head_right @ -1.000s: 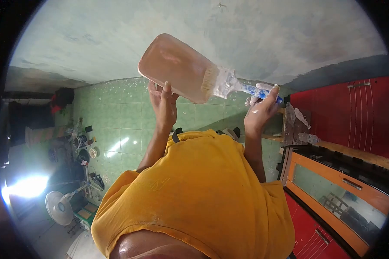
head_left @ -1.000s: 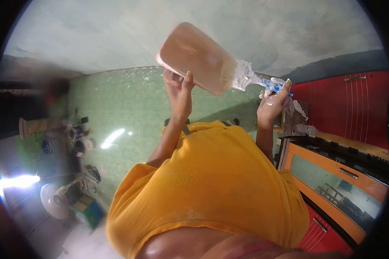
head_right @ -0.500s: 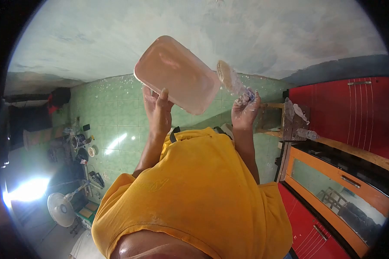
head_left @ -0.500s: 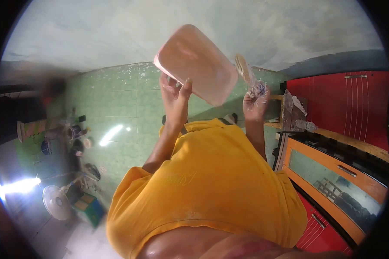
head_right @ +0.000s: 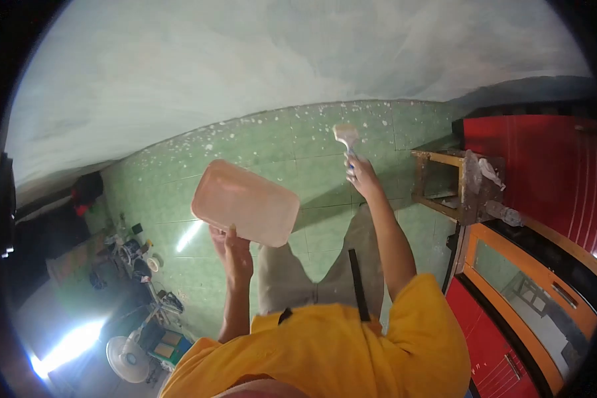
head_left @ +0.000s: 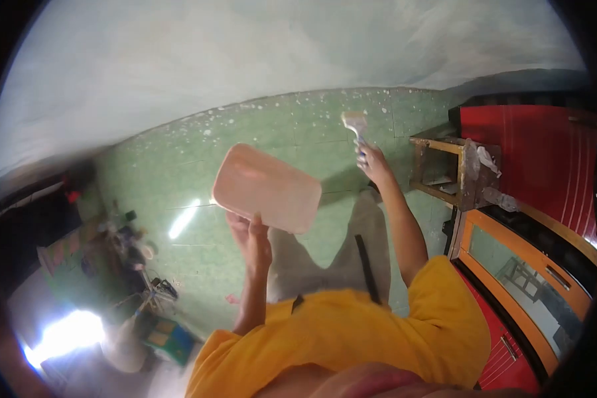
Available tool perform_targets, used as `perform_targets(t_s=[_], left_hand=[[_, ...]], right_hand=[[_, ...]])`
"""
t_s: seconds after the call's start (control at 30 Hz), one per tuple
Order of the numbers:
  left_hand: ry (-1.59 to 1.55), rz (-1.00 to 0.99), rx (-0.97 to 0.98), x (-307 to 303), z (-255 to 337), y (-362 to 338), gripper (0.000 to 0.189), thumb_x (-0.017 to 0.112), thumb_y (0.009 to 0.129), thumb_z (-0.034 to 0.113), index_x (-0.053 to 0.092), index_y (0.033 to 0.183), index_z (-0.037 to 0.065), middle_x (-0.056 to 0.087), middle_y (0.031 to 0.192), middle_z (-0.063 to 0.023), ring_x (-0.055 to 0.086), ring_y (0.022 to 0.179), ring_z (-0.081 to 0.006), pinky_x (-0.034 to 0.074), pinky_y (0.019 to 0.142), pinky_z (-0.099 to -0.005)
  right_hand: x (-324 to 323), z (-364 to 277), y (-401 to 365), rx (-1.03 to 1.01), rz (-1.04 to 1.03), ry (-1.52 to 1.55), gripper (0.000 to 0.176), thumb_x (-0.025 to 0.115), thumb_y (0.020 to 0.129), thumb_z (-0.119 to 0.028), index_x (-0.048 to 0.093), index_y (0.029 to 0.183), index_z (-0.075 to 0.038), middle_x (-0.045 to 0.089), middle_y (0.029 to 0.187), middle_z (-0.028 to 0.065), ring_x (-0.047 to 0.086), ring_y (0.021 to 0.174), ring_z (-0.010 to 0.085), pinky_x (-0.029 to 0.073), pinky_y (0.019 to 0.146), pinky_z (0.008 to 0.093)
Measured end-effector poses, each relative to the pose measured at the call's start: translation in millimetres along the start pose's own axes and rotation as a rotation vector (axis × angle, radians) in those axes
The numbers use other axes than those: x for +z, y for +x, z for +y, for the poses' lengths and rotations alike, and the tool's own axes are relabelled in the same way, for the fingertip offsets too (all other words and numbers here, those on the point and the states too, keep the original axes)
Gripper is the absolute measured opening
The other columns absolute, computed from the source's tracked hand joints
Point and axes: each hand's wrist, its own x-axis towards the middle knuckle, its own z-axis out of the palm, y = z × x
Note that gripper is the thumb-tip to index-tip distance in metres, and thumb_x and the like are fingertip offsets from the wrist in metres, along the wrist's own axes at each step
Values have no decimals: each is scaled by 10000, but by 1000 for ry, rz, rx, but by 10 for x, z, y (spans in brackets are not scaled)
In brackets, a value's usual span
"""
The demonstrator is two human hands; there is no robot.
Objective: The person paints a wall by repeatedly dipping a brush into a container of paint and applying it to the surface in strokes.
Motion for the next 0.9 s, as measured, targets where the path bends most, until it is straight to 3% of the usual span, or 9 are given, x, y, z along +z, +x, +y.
perform_targets(t_s=[0.07, 0.2, 0.3, 0.43, 0.63, 0.77, 0.9], left_hand=[[46, 35, -3, -159, -412, 183, 725, 671, 778, 230, 247, 1317, -6, 389, 1244, -114, 401, 1143, -185, 396, 912, -319], [151, 100, -18, -573, -1213, 509, 637, 558, 838, 193, 227, 1362, 46, 338, 1337, -127, 393, 1224, -254, 376, 994, -422], [139, 108, -80, -683, -1536, 656, 627, 559, 842, 217, 245, 1355, 41, 356, 1323, -128, 392, 1223, -249, 382, 988, -423], [146, 107, -108, -868, -1809, 689, 628, 559, 844, 230, 246, 1357, 44, 345, 1326, -127, 374, 1235, -250, 359, 1004, -431], [135, 95, -168, -866, -1707, 617, 627, 548, 844, 252, 253, 1353, 35, 341, 1325, -129, 356, 1239, -245, 304, 1037, -425], [239, -20, -108, -1051, -1785, 630, 600, 522, 857, 260, 260, 1348, 37, 341, 1324, -135, 351, 1240, -247, 299, 1039, -422], [261, -52, 13, -1314, -2093, 714, 537, 478, 896, 220, 258, 1335, 4, 349, 1313, -164, 371, 1226, -291, 349, 1008, -458]], right_hand=[[-260, 360, 913, -39, 20, -25, 170, 521, 912, -291, 550, 905, -123, 394, 610, -69, 300, 420, 46, 236, 374, 213], [-342, 535, 2326, -125, 201, -161, 265, 532, 887, -412, 535, 840, -151, 361, 575, -66, 310, 413, 59, 232, 363, 224], [-172, 380, 3014, -292, 299, -185, 296, 528, 882, -425, 540, 831, -133, 362, 563, -54, 317, 408, 66, 239, 365, 228], [141, 30, 3024, -383, 300, -166, 276, 453, 941, -314, 497, 821, -69, 374, 577, -35, 340, 434, 68, 276, 385, 239], [708, -334, 1687, -756, 265, -274, 280, 431, 966, -306, 517, 914, -45, 364, 617, -55, 339, 477, 37, 271, 413, 214], [532, -174, 2002, -870, 264, -239, 301, 427, 968, -320, 524, 947, -35, 393, 639, -48, 361, 536, 37, 300, 455, 211], [-212, 430, 3326, -862, 359, -455, 384, 428, 953, -378, 530, 972, -8, 474, 664, 27, 452, 567, 116, 379, 511, 265]])
